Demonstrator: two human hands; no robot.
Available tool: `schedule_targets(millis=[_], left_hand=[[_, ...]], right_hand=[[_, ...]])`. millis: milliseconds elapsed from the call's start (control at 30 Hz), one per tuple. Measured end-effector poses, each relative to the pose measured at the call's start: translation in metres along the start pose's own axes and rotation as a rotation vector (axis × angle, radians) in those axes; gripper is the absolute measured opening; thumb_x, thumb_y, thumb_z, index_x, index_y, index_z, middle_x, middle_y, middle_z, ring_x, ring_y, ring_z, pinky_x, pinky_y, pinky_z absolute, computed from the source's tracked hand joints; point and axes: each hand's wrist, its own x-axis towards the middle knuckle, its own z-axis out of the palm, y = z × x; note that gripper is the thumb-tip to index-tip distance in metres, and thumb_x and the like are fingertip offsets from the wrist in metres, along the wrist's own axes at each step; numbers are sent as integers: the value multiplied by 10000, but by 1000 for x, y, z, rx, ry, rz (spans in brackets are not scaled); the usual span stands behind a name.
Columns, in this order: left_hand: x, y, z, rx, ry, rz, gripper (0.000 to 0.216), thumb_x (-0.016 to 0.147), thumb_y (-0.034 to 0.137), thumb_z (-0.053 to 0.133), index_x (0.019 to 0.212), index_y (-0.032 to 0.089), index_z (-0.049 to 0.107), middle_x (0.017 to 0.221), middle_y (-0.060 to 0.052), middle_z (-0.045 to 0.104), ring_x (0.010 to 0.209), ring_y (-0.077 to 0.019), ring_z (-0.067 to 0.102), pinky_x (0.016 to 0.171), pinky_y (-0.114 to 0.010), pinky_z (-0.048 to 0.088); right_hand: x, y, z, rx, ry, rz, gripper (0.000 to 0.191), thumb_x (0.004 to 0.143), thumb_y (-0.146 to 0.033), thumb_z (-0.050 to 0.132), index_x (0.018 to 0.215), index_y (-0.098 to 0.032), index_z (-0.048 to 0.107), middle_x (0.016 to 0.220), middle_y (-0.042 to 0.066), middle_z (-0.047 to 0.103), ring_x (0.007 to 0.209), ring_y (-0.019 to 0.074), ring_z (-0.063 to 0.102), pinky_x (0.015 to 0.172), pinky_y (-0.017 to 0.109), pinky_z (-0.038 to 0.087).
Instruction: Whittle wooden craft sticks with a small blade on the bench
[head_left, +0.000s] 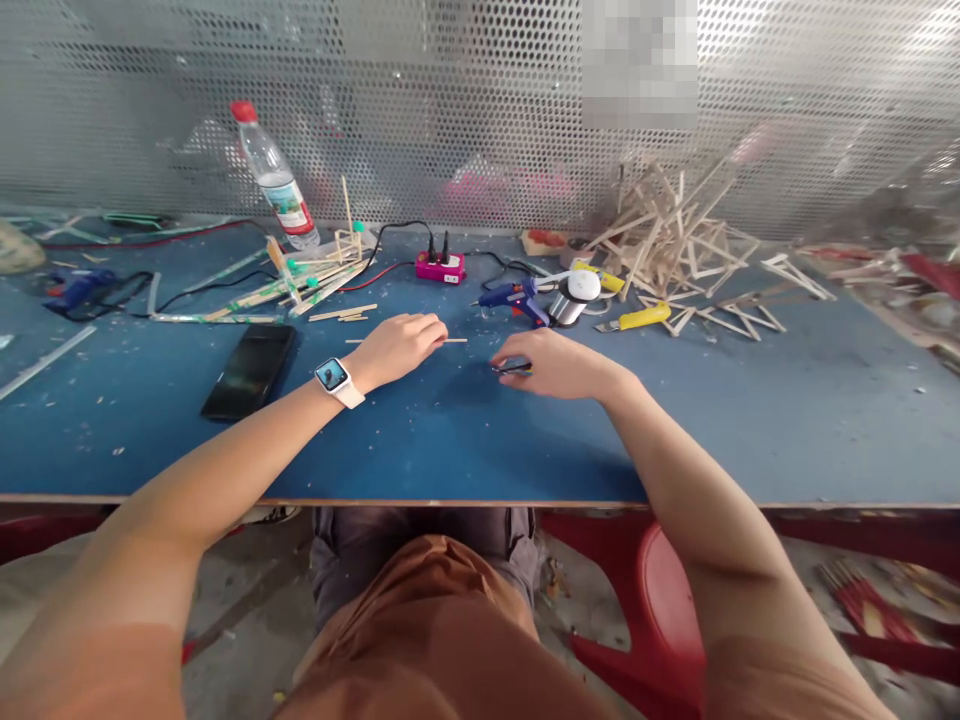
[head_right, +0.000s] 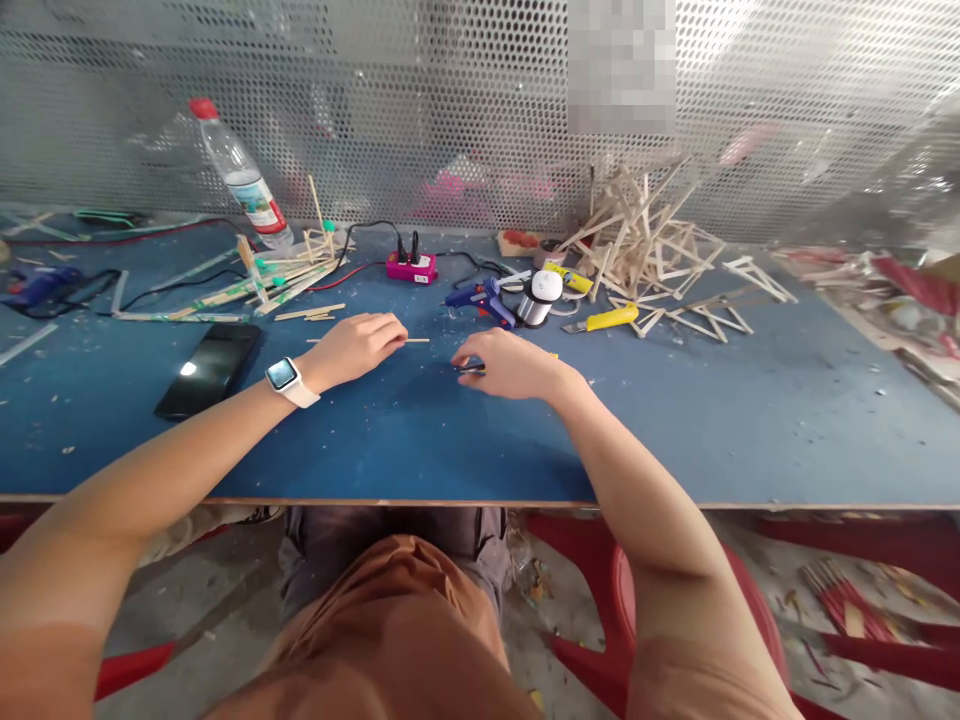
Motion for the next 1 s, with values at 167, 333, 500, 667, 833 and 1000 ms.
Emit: schedule_targets(millis=[167,333,500,667,833,1000], left_hand=[[-5,-2,-4,-45,-15,1,383,1385,345,521,1313,207,871,1246,-115,906,1085,-241,872,893,-372,649],[-7,-1,-1,-101,-19,-21,405,1387,375,519,1305,219,883,1261,-109,920,1070,-238,880,846,-374,629],[-9,2,2,-178,-24,-62,371,1362,354,546,1253,225,876,1223,-98,916,1012,-236,870,799,-366,608],[-10,5,-1,-308,-59,-87,335,1345,384,599,1253,245,889,1201,-93,916,1057,-245,877,936,-380,690],[-9,5,-4,-473,-139,-38,284,1314,391,684,1254,286,941,1207,-71,948,1098,-248,896,1056,-400,730],[-9,1,-7,-565,-162,-17,319,1328,449,692,1360,313,979,1290,-87,959,1153,-261,913,1109,-416,731]], right_hand=[[-7,-5,-9,160,-62,-173,327,1139,-317,849,1440,-338,976,1458,34,960,1222,219,904,1111,369,707],[-11,30,-17,60,15,-37,282,1019,-196,828,1243,-263,984,1327,97,933,1115,271,848,1062,428,660],[-3,26,-7,61,-18,-32,83,1101,-289,886,1115,-261,962,1185,69,918,1019,239,840,958,371,609],[8,-6,28,98,24,-69,140,1194,-312,844,1121,-254,948,1127,61,904,957,211,802,886,354,541],[13,-22,52,118,75,-91,149,1227,-319,816,1234,-289,962,1243,61,920,1104,226,833,931,358,557],[13,-17,51,90,148,-56,228,1235,-449,848,1332,-274,957,1303,89,914,1122,245,827,917,368,560]])
